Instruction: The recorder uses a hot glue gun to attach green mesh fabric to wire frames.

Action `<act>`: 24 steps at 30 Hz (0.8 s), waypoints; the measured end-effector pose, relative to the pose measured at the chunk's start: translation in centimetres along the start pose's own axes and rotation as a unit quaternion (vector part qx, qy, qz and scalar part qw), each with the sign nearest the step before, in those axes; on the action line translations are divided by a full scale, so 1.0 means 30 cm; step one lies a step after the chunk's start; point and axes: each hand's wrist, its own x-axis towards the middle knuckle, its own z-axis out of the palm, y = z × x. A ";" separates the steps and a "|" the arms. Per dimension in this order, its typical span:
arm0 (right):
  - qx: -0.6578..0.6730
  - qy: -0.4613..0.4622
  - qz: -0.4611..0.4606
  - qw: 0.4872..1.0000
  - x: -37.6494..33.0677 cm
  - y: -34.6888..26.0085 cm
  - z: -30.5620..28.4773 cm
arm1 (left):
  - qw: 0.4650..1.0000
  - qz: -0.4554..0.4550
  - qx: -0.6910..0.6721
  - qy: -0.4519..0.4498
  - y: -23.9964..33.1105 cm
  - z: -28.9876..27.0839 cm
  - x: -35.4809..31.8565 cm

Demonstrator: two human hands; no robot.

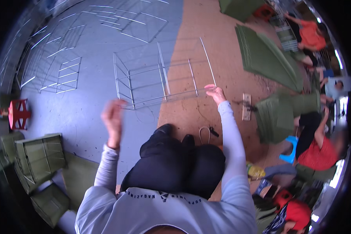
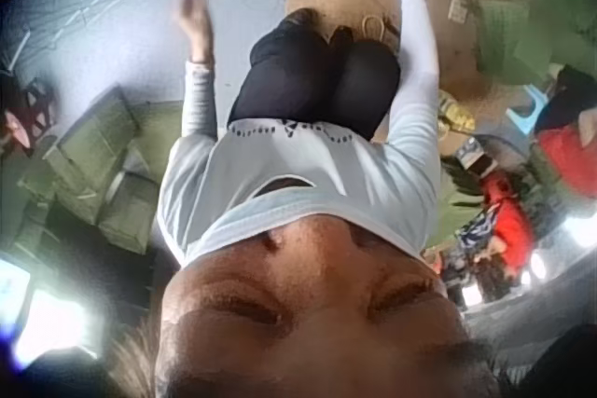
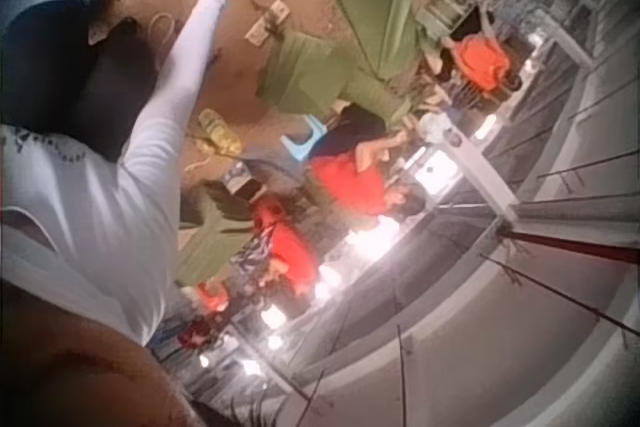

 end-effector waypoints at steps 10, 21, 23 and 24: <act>0.289 0.052 -0.018 0.956 -0.119 -0.126 -0.023 | 0.979 -0.192 0.060 -0.019 0.294 0.428 0.449; 0.305 0.211 -0.038 0.928 -0.312 0.106 -0.212 | 0.968 -0.218 0.019 -0.127 0.202 0.740 0.450; 0.301 0.200 -0.073 0.930 -0.302 0.092 -0.193 | 0.972 -0.205 -0.004 -0.116 0.180 0.752 0.490; 0.309 0.203 -0.069 0.927 -0.290 0.095 -0.196 | 0.971 -0.211 0.007 -0.112 0.186 0.776 0.502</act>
